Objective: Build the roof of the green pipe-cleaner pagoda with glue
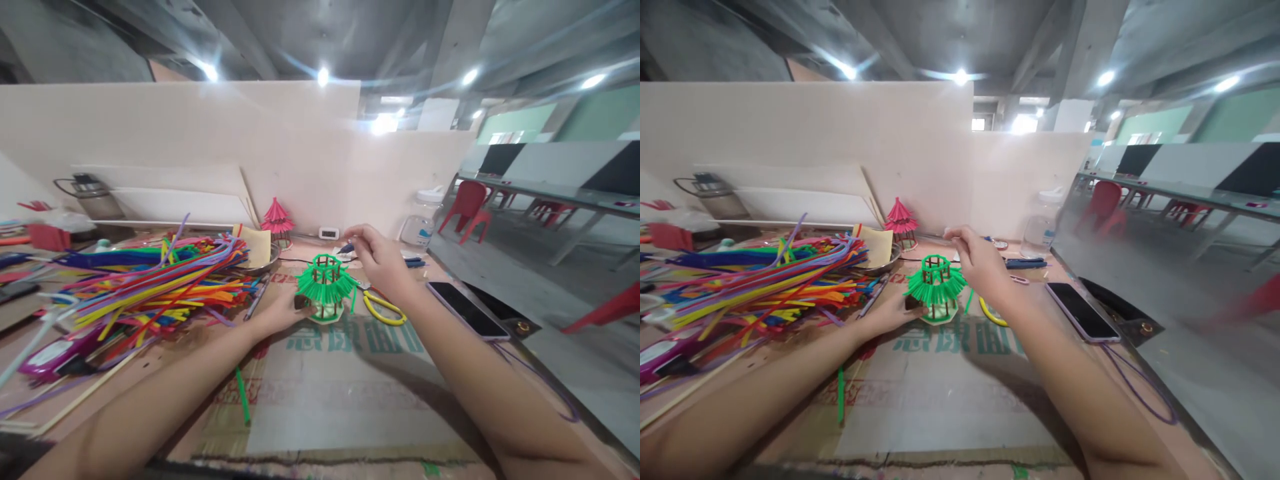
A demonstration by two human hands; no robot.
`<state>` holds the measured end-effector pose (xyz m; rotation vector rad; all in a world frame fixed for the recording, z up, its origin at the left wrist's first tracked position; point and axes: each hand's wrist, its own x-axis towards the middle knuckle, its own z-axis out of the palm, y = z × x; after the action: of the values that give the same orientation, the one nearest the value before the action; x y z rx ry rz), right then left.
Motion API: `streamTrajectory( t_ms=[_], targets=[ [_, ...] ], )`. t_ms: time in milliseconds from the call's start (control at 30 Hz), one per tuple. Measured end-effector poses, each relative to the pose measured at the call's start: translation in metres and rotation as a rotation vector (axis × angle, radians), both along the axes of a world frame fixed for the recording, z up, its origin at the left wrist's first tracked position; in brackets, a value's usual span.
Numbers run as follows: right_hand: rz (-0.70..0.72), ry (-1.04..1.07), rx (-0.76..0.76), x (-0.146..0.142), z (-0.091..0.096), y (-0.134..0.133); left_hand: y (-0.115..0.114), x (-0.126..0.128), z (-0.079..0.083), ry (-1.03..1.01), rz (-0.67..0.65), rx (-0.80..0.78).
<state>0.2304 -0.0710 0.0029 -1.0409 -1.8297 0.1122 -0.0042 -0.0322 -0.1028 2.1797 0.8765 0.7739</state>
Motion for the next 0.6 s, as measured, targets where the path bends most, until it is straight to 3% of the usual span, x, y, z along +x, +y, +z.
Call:
streamTrajectory(
  t_ms=[300, 600],
  targets=[
    [0.139, -0.245, 0.038, 0.015, -0.011, -0.001, 0.002, 0.001, -0.01, -0.017, 0.04, 0.034],
    [0.05, -0.467, 0.158, 0.01, -0.016, -0.009, -0.004, 0.002, -0.007, 0.04, 0.065, 0.082]
  ],
)
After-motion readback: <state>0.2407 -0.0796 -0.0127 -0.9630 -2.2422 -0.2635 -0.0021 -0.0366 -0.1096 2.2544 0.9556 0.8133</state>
